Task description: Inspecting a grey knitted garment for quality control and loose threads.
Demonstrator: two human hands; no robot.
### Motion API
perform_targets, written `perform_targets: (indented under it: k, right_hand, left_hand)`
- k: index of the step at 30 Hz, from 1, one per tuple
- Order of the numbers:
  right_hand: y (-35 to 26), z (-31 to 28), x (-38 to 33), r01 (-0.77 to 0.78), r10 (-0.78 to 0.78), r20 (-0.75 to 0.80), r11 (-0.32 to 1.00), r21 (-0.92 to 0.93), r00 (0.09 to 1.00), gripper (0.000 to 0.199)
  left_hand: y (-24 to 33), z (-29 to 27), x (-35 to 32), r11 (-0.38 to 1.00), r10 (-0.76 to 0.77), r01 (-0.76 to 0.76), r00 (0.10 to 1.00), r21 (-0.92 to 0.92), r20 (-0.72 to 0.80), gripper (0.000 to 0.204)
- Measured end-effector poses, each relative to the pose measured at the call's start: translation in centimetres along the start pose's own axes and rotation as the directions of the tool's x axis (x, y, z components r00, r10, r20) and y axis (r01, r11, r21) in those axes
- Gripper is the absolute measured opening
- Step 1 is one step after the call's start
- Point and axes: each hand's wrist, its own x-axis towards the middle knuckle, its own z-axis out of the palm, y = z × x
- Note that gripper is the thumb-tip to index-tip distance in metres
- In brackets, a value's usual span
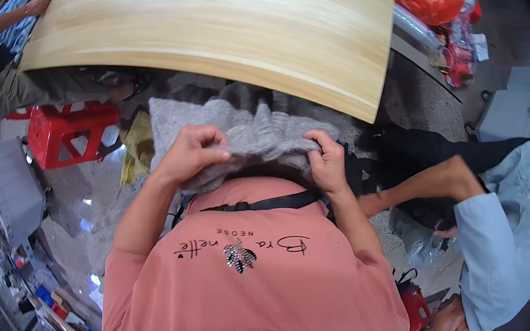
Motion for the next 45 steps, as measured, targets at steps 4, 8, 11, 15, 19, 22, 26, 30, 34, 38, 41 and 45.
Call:
perform_targets:
  k: [4,8,11,15,19,22,26,30,34,38,41,45]
  right_hand:
    - [-1.7,0.0,0.8,0.018,0.070,-0.246,0.941,0.337,0.967,0.025]
    - [-1.8,-0.5,1.6,0.030,0.076,-0.203,0.879,0.475,0.976,0.024]
    - [-1.4,-0.7,1.5,0.036,0.075,-0.218,0.886,0.463,0.973,0.024]
    - [-1.2,-0.7,0.9,0.013,0.067,-0.183,0.913,0.407,0.981,0.029]
    - [-1.3,-0.6,0.3,-0.041,0.079,-0.061,0.879,0.474,0.995,0.029]
    - [-1.6,-0.9,0.3,-0.032,0.059,-0.047,0.892,0.451,0.997,0.029]
    - [-1.3,-1.0,0.9,-0.065,0.100,-0.075,0.922,0.381,0.992,0.021]
    - [-0.8,-1.8,1.2,-0.098,0.160,-0.141,0.923,0.371,0.977,0.021]
    - [-0.3,-1.9,1.4,-0.116,0.200,-0.145,0.887,0.447,0.969,0.018]
    - [-0.7,-1.5,1.0,-0.080,0.151,-0.158,0.919,0.385,0.976,0.020]
    - [-0.6,-0.6,0.6,-0.074,0.137,-0.153,0.931,0.357,0.979,0.021]
    - [-0.5,-0.7,0.1,-0.083,0.157,-0.141,0.901,0.425,0.977,0.019]
  left_hand:
    - [-1.2,0.3,-0.7,0.985,-0.034,0.026,0.998,0.172,0.044,0.008]
    - [-1.2,-0.5,-0.9,0.998,0.043,-0.045,0.998,0.033,0.034,0.007]
    - [-1.2,-0.8,-1.6,0.989,-0.068,0.074,0.997,-0.127,0.048,0.009]
    - [-1.9,0.5,-2.4,0.994,-0.109,0.109,0.992,0.006,0.061,0.013]
    - [-3.5,-0.7,-2.6,0.982,-0.132,0.133,0.991,-0.135,0.015,0.011]
    - [-3.6,-2.0,-2.9,0.918,-0.105,0.079,0.994,-0.388,-0.045,0.017]
    - [-1.5,-1.2,-3.6,0.863,-0.027,-0.039,0.992,-0.504,-0.122,0.030]
    - [0.0,-0.5,-2.3,0.805,0.013,-0.057,0.997,-0.591,-0.079,0.026]
    - [0.9,0.5,-1.3,0.703,0.066,-0.132,0.991,-0.699,-0.120,0.019]
    - [0.0,0.5,-2.1,0.809,0.122,-0.135,0.991,-0.572,-0.062,0.013]
    - [-0.7,1.2,-2.9,0.846,-0.078,0.072,0.997,-0.528,0.010,0.014]
    - [-1.7,1.1,-3.0,0.868,-0.143,0.182,0.983,-0.462,0.118,0.015]
